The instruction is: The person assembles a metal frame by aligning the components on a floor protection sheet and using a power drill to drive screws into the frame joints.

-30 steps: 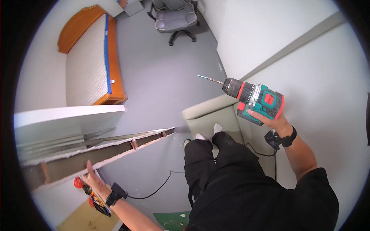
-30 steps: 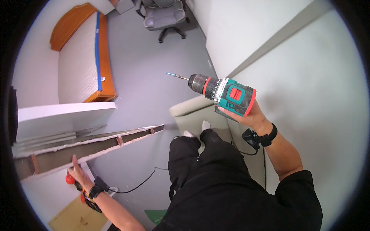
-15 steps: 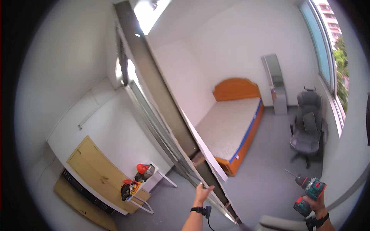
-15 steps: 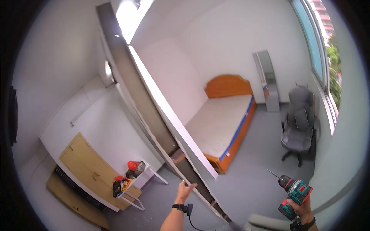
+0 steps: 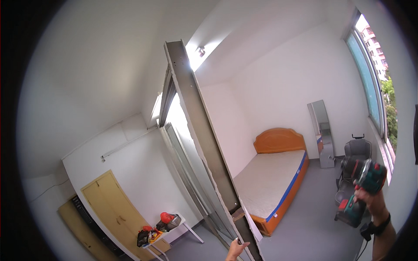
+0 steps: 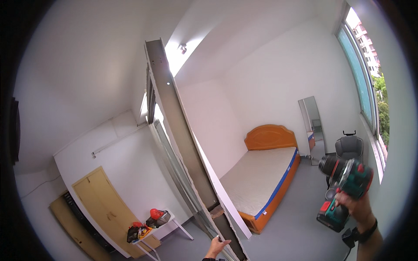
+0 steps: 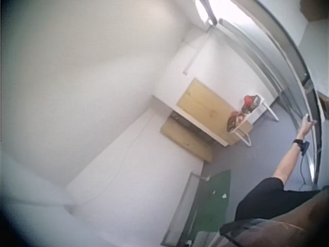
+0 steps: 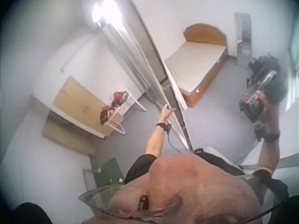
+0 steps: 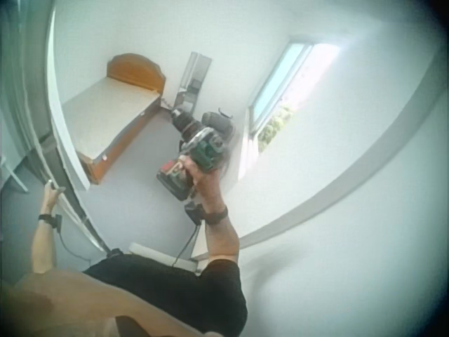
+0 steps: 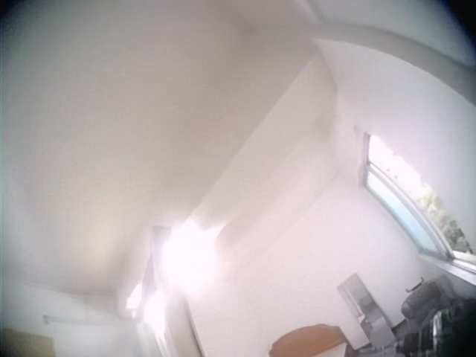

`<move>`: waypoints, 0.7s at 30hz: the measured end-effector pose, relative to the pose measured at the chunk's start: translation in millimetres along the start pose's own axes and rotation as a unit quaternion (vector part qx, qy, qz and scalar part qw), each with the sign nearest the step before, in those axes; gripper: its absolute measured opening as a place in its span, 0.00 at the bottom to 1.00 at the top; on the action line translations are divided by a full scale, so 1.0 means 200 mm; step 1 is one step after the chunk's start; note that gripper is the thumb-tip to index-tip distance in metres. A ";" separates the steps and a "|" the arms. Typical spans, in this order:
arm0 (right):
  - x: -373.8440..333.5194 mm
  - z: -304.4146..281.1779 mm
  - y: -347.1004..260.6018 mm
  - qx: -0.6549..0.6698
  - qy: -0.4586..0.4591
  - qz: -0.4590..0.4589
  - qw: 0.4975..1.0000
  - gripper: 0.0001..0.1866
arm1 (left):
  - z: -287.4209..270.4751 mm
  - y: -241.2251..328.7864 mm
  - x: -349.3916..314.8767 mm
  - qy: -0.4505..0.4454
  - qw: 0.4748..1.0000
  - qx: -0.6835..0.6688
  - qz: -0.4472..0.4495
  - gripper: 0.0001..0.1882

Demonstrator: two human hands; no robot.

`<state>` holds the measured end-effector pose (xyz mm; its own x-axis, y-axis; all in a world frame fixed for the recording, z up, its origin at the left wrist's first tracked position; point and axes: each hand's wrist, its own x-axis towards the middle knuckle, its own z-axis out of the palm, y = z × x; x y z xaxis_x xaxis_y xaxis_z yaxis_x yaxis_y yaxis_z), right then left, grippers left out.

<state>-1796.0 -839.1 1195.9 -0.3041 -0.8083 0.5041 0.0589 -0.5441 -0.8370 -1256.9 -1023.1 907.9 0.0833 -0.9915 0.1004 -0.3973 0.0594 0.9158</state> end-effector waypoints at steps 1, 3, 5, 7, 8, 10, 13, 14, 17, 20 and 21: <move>0.03 -0.04 -0.05 -0.007 0.024 0.028 0.999 0.18 | 0.00 0.02 0.00 0.012 1.000 0.023 0.000 0.22; 0.06 -0.15 -0.10 -0.024 0.043 0.022 0.999 0.18 | 0.01 0.12 -0.02 0.018 0.999 0.051 0.007 0.22; 0.09 -0.28 -0.11 -0.051 0.058 0.039 0.996 0.17 | -0.02 0.14 -0.03 0.031 0.996 0.081 0.014 0.22; 0.09 -0.35 -0.17 -0.084 0.078 0.051 0.992 0.20 | -0.02 0.20 -0.05 0.018 0.997 0.078 0.001 0.22; 0.08 -0.41 -0.16 -0.082 0.086 0.050 0.992 0.20 | 0.00 0.25 -0.06 0.006 0.998 0.070 -0.007 0.21; 0.06 -0.51 -0.12 -0.075 0.102 0.050 0.991 0.20 | 0.00 0.31 -0.09 -0.001 0.998 0.063 -0.015 0.21; 0.03 -0.63 -0.07 -0.064 0.118 0.057 0.989 0.21 | -0.03 0.25 -0.08 0.011 0.997 0.072 -0.034 0.21; 0.01 -0.67 -0.05 -0.062 0.125 0.058 0.989 0.21 | -0.01 0.28 -0.08 0.009 0.996 0.075 -0.037 0.21; -0.05 -0.75 -0.01 -0.053 0.138 0.067 0.987 0.22 | -0.01 0.35 -0.08 -0.004 0.990 0.121 -0.075 0.29; -0.10 -0.78 0.02 -0.050 0.147 0.069 0.986 0.23 | -0.08 0.37 -0.06 -0.048 0.985 0.139 -0.092 0.36; -0.12 -0.80 0.03 -0.054 0.155 0.072 0.984 0.23 | -0.05 0.52 -0.11 -0.012 0.979 0.187 -0.081 0.42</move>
<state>-1939.8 -787.0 1144.6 -0.5771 -0.7586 0.3024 0.0263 -0.3874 -0.9215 -1290.6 -994.9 1004.7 0.1532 -0.9871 -0.0466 -0.6885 -0.1405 0.7115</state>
